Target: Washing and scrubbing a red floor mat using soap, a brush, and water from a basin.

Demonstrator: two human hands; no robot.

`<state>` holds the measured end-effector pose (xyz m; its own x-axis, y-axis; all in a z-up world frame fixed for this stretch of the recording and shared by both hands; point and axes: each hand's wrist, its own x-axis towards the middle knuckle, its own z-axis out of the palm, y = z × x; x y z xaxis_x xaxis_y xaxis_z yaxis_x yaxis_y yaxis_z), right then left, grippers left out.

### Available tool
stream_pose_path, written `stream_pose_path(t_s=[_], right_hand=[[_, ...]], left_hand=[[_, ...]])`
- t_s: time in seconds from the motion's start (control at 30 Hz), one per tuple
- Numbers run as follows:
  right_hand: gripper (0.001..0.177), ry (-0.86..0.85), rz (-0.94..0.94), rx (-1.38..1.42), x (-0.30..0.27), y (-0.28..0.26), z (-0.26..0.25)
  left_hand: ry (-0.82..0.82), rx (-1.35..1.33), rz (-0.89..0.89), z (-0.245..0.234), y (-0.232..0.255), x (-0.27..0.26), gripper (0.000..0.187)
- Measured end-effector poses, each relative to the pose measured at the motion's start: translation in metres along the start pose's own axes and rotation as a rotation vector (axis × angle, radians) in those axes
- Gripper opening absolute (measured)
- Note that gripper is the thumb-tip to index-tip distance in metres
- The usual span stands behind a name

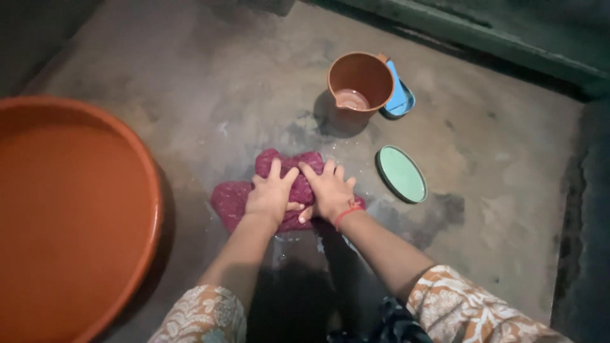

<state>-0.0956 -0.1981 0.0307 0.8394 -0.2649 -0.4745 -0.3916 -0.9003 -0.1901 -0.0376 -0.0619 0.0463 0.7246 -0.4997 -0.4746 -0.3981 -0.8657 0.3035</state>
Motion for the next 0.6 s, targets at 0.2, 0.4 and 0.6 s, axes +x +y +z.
stream_pose_path(t_s=[0.2, 0.4, 0.6], right_hand=[[0.134, 0.006, -0.066, 0.017, -0.032, -0.005, -0.025], [0.092, -0.305, -0.044, 0.919, 0.014, 0.072, 0.011], [0.036, 0.232, -0.051, 1.062, 0.006, 0.063, 0.017]], left_hand=[[0.054, -0.105, 0.028, 0.007, -0.003, -0.022, 0.084], [0.15, -0.235, 0.097, 0.007, -0.017, -0.054, 0.081], [0.372, -0.366, 0.195, -0.009, -0.022, -0.077, 0.06]])
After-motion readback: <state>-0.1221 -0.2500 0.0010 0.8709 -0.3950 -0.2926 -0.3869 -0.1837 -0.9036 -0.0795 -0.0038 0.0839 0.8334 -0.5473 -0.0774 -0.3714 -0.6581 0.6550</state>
